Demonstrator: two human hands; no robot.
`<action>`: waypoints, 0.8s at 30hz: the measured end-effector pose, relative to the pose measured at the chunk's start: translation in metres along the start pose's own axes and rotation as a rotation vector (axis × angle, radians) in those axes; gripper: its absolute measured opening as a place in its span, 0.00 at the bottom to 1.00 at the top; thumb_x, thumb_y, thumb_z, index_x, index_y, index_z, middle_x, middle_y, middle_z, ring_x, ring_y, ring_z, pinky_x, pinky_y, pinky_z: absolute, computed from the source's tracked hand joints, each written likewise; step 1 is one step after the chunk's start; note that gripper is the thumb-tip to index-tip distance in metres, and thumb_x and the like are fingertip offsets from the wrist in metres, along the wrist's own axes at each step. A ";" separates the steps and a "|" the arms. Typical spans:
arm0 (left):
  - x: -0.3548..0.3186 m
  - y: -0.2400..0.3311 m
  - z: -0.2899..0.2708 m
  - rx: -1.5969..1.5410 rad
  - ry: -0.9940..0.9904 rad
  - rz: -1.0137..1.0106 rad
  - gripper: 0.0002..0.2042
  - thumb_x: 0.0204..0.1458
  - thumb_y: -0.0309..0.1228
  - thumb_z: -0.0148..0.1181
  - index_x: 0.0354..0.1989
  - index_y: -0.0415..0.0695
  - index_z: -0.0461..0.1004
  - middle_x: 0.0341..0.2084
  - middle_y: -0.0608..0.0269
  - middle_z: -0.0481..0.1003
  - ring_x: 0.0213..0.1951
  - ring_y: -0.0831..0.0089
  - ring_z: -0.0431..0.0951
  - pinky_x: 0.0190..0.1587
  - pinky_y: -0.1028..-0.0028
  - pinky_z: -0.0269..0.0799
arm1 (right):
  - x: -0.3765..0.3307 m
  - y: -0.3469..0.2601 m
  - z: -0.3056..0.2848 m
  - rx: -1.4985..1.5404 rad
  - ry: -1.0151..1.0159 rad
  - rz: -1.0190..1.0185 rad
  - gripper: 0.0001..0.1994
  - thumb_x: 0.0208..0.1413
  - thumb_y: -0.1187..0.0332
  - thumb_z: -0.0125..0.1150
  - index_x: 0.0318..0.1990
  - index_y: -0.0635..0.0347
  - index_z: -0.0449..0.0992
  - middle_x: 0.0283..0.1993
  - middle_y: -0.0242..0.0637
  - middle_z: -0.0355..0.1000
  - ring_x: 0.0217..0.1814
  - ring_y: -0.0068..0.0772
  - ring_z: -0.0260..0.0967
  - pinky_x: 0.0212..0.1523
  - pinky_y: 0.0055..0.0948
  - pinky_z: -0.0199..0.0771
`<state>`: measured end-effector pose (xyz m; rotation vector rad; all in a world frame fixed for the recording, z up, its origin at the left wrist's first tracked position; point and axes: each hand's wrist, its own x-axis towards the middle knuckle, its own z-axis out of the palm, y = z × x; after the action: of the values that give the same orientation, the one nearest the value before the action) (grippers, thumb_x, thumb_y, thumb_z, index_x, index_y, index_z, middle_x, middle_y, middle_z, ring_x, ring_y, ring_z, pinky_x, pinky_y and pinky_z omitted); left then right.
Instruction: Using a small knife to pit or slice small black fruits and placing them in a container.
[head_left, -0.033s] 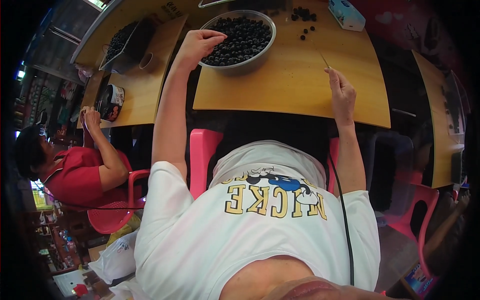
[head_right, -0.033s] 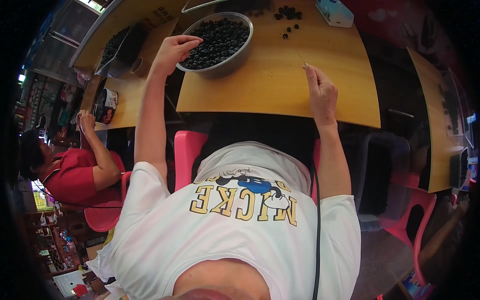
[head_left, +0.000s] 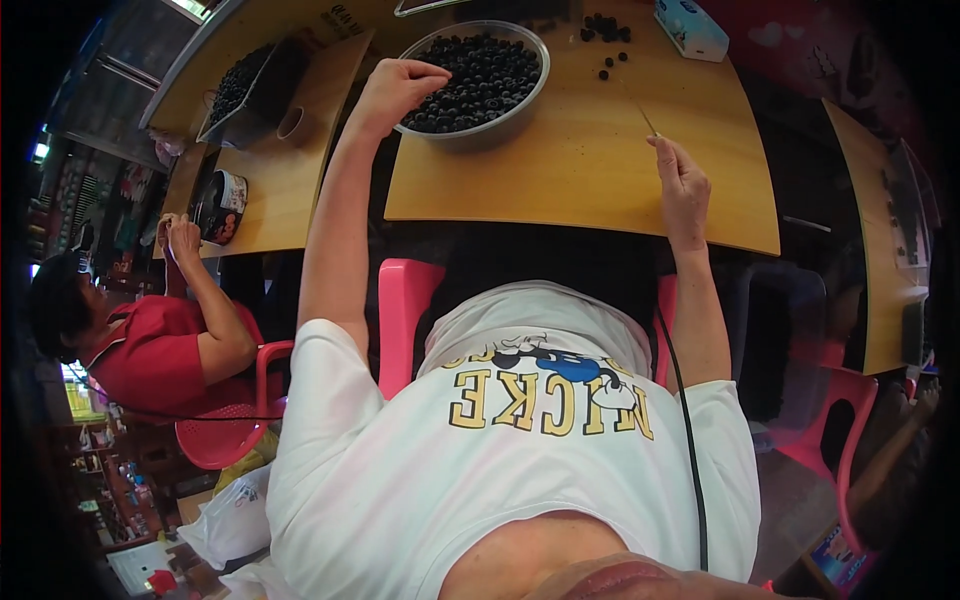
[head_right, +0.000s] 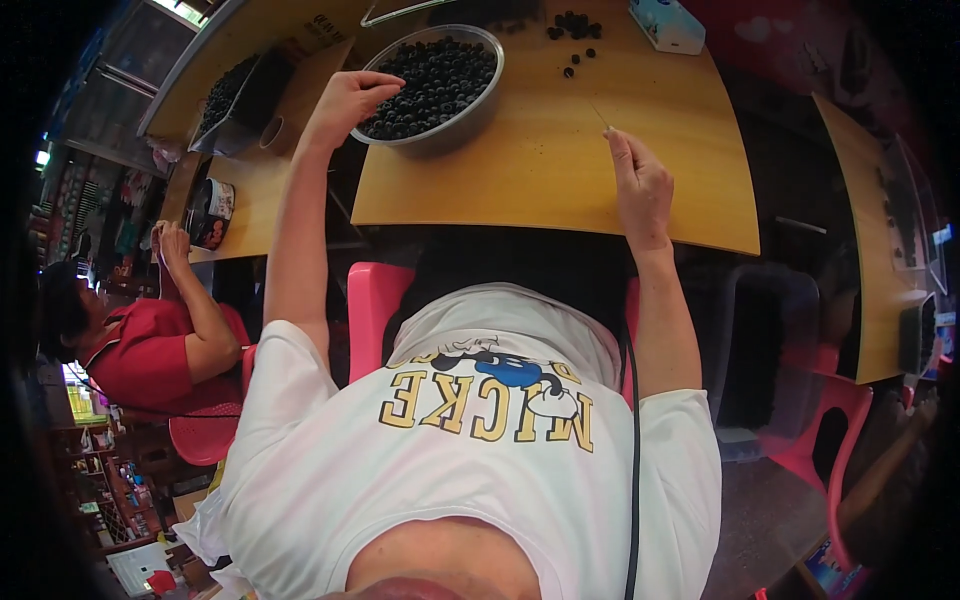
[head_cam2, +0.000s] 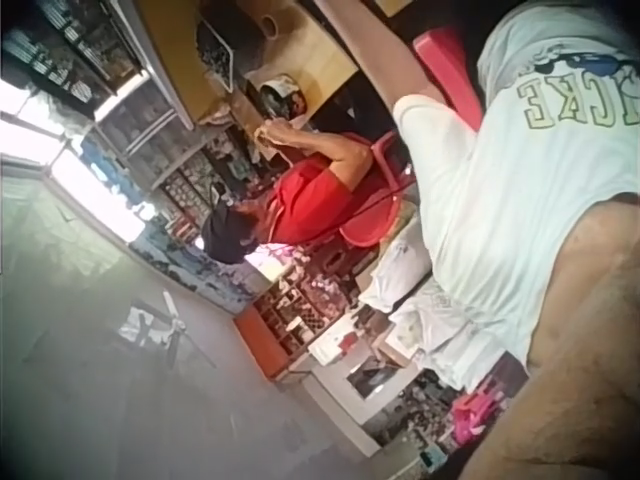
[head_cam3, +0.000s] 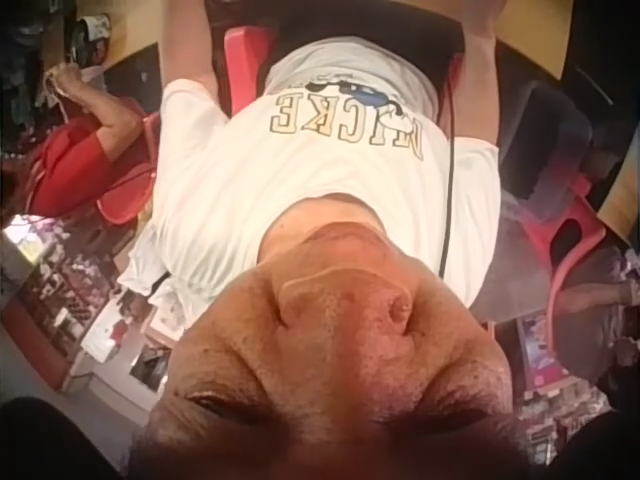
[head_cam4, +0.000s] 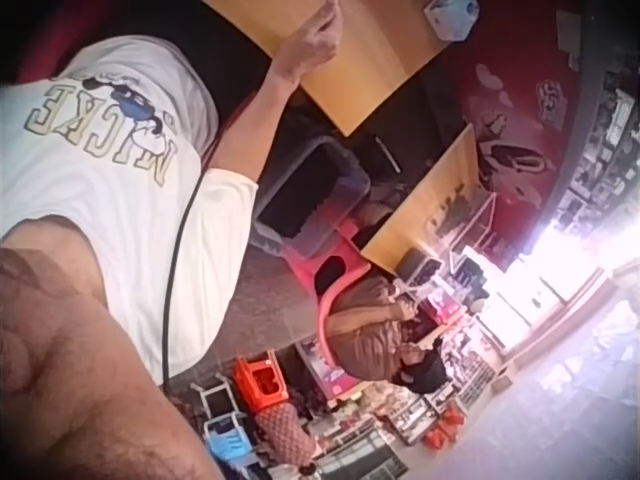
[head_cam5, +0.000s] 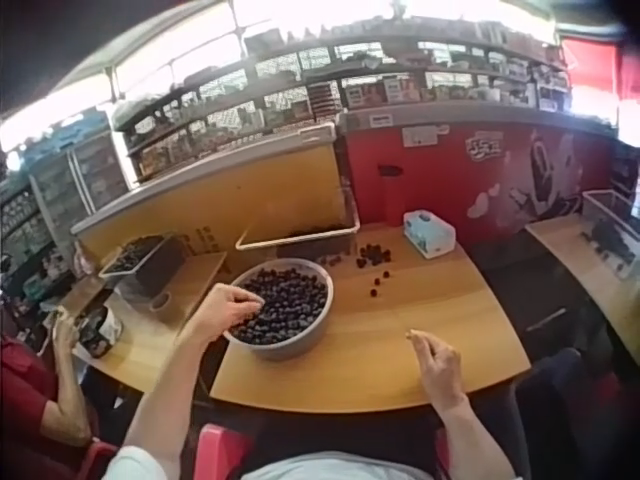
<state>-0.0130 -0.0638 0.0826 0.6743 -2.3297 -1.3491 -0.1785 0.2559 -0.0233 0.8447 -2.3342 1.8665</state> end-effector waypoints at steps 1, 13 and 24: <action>0.005 0.001 0.002 0.273 -0.014 0.079 0.09 0.50 0.29 0.61 0.38 0.40 0.80 0.25 0.61 0.78 0.26 0.74 0.76 0.30 0.78 0.70 | 0.000 0.002 0.000 -0.003 0.008 0.007 0.20 0.61 0.54 0.54 0.44 0.64 0.78 0.37 0.43 0.78 0.39 0.28 0.74 0.40 0.22 0.70; 0.004 0.010 0.005 -0.390 -0.241 -0.018 0.08 0.51 0.26 0.61 0.39 0.40 0.77 0.26 0.60 0.78 0.27 0.78 0.75 0.31 0.81 0.71 | -0.001 -0.010 -0.001 0.041 0.013 -0.058 0.16 0.63 0.60 0.54 0.43 0.66 0.79 0.22 0.20 0.59 0.24 0.11 0.50 0.24 0.15 0.49; -0.086 0.010 0.151 -1.531 -0.365 -0.499 0.08 0.55 0.28 0.59 0.42 0.42 0.72 0.34 0.62 0.75 0.25 0.81 0.68 0.26 0.85 0.67 | -0.029 -0.060 0.008 0.218 -0.204 -0.271 0.13 0.47 0.77 0.68 0.42 0.62 0.78 0.28 0.25 0.67 0.29 0.16 0.63 0.29 0.16 0.64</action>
<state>-0.0249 0.0957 0.0130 0.4390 -0.6427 -2.9485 -0.1262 0.2521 0.0177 1.3580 -2.0080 2.0199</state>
